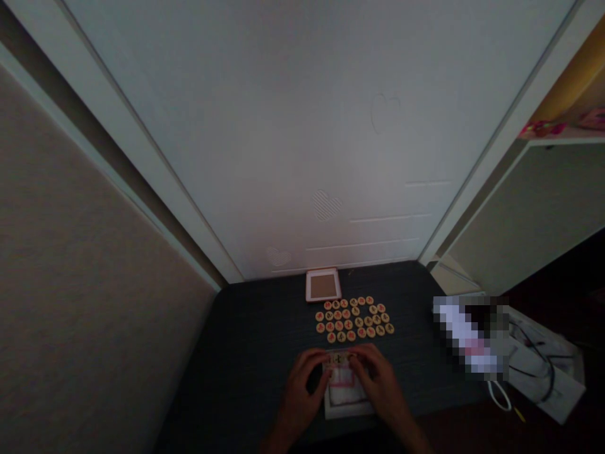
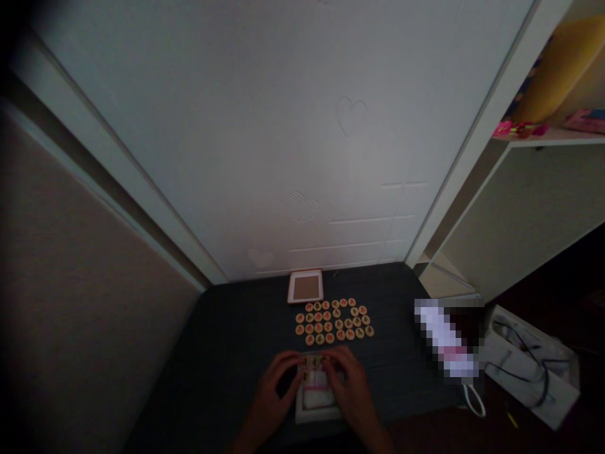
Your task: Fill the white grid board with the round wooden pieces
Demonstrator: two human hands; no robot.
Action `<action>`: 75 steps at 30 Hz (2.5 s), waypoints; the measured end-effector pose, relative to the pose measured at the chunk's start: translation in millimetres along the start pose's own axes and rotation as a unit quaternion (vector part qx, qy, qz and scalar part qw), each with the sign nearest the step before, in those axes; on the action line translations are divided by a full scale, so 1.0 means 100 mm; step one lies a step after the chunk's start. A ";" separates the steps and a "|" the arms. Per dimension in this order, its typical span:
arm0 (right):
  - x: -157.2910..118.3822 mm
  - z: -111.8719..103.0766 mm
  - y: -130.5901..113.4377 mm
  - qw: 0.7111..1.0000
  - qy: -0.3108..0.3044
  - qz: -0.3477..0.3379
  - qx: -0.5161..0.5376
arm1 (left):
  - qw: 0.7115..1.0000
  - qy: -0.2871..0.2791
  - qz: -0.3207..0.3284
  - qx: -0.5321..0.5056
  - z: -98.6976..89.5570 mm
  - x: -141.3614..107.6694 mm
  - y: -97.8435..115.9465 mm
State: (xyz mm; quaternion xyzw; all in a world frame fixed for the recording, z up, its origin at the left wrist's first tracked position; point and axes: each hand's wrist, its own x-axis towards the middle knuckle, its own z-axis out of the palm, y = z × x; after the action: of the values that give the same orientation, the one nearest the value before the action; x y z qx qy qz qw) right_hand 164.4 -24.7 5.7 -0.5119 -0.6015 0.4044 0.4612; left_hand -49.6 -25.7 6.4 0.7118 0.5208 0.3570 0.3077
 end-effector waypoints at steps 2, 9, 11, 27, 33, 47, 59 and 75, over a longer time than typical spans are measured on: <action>0.04 -0.06 0.02 1.000 0.015 0.008 0.008 | 0.998 -0.010 0.027 0.049 -0.03 -0.03 -0.08; 0.11 -0.17 0.07 0.993 0.046 0.058 0.091 | 0.985 -0.059 0.066 0.147 -0.07 -0.07 -0.18; 0.11 -0.17 0.07 0.989 0.043 0.079 0.119 | 0.983 -0.064 0.067 0.159 -0.07 -0.07 -0.17; 0.08 -0.13 0.08 0.990 0.000 0.094 0.104 | 0.986 -0.052 0.057 0.145 -0.08 -0.07 -0.12; 0.00 0.02 -0.07 0.990 -0.047 0.092 0.095 | 0.989 -0.033 0.062 0.129 -0.09 -0.06 -0.12; -0.10 0.19 -0.09 0.992 -0.107 0.062 0.035 | 0.986 -0.075 0.067 0.136 -0.17 -0.08 0.02; -0.02 0.05 -0.11 0.998 -0.044 0.041 -0.004 | 0.982 -0.086 0.080 0.150 -0.18 -0.08 0.06; -0.09 0.16 -0.14 0.993 -0.094 0.064 0.012 | 0.985 -0.080 0.070 0.135 -0.18 -0.09 0.03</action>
State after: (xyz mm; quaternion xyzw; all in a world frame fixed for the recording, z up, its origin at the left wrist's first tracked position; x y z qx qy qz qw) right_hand 146.1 -35.9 13.8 -0.5034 -0.6033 0.4866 0.3819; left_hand -64.9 -33.9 16.7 0.8080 0.4866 0.2460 0.2235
